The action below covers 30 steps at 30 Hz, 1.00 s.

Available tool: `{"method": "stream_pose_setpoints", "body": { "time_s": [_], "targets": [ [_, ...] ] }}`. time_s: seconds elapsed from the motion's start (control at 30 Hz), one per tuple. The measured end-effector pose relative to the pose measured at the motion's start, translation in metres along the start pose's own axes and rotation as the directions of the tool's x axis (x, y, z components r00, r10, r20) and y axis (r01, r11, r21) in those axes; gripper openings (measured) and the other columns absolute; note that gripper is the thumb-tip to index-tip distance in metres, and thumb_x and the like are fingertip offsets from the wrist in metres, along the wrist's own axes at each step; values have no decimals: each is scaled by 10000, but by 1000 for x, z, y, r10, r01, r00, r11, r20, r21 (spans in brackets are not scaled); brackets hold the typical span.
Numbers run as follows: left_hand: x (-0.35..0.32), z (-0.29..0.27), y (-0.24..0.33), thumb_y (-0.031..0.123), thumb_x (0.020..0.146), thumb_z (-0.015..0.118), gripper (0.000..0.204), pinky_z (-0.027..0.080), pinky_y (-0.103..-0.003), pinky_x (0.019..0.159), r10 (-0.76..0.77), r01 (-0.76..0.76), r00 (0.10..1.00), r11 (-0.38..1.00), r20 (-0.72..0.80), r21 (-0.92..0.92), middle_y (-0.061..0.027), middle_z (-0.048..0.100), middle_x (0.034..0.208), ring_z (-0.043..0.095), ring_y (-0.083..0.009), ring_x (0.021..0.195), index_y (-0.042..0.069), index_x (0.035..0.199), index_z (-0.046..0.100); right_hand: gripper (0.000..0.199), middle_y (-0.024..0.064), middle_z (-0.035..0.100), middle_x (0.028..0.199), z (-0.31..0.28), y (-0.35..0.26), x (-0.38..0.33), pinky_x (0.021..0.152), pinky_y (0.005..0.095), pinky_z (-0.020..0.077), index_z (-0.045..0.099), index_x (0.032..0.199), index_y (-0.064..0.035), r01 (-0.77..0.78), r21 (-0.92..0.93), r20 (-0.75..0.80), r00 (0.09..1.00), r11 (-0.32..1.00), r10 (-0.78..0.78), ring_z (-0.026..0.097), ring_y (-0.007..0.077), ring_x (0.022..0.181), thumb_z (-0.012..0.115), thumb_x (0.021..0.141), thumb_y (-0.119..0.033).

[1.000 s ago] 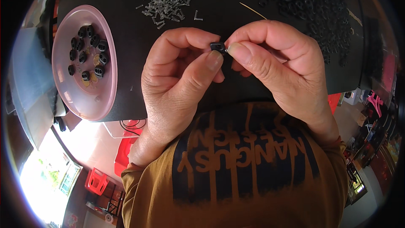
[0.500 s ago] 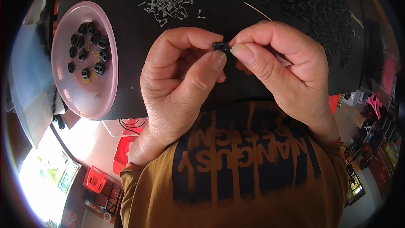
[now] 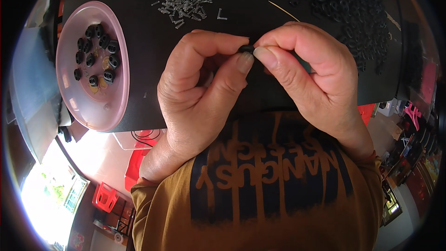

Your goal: The person assembles small mechanical components by hand. They pick up black plastic housings and metal springs from a table, insert the springs into the housings, and place the finished units into a pink bowl. The process is repeated continuously throughout the video.

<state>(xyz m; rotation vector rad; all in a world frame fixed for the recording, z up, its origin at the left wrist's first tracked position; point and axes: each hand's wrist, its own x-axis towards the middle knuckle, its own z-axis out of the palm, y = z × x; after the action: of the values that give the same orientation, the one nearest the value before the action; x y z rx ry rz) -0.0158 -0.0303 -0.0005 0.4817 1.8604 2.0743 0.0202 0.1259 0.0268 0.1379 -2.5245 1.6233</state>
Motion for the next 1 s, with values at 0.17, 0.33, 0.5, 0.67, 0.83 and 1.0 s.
{"method": "stream_pose_setpoints", "body": {
  "time_s": [0.17, 0.33, 0.5, 0.67, 0.83, 1.0],
  "targets": [
    [-1, 1, 4, 1, 798, 584, 136, 408, -172, 531, -73, 72, 997, 997, -13, -41, -59, 569, 759, 495, -67, 575, 3, 917, 516, 61, 70, 583, 728, -1, 1, -1, 571, 222, 425, 585, 840, 17, 18, 33, -16, 1000, 999, -18, 541, 122, 639, 577, 805, -32],
    [-1, 2, 8, -9, 803, 573, 144, 437, -185, 534, -100, 100, 995, 995, 4, -3, -83, 580, 761, 527, -85, 585, 4, 926, 500, 64, 75, 582, 720, -6, 3, 1, 552, 230, 423, 587, 841, 10, 159, -178, 47, 987, 971, -153, 545, 148, 612, 586, 791, -31],
    [-1, -2, -2, -86, 776, 569, 171, 479, -173, 522, 159, -163, 986, 979, 41, 121, -74, 575, 804, 566, -72, 639, -15, 925, 524, 78, 80, 582, 710, -5, 5, 2, 530, 238, 422, 587, 845, 6, 215, -198, 62, 977, 956, -206, 548, 160, 589, 596, 779, -33],
    [-3, -4, -1, -46, 813, 526, 183, 483, -248, 607, 107, -107, 990, 994, 98, -3, -132, 561, 901, 568, -154, 651, 10, 979, 473, 122, 77, 590, 714, -4, 7, 3, 521, 236, 426, 596, 866, 19, 251, -109, 26, 968, 962, -250, 553, 162, 594, 618, 749, -9],
    [-3, -1, 4, 16, 821, 539, 200, 483, -257, 619, 35, -25, 998, 987, 59, -161, -119, 563, 901, 564, -160, 662, 8, 1015, 489, 174, 90, 605, 736, -8, 11, 4, 532, 236, 443, 600, 895, 36, 399, -172, 0, 914, 901, -405, 572, 169, 627, 634, 726, 13],
    [-3, 1, 6, 62, 812, 571, 242, 481, -223, 574, -73, 73, 997, 962, 8, -265, -96, 561, 883, 559, -134, 633, -15, 1030, 496, 186, 104, 609, 768, -6, 8, 1, 549, 237, 452, 601, 907, 30, 345, -137, -33, 935, 929, -352, 580, 167, 651, 636, 724, 22]
  ]
}}
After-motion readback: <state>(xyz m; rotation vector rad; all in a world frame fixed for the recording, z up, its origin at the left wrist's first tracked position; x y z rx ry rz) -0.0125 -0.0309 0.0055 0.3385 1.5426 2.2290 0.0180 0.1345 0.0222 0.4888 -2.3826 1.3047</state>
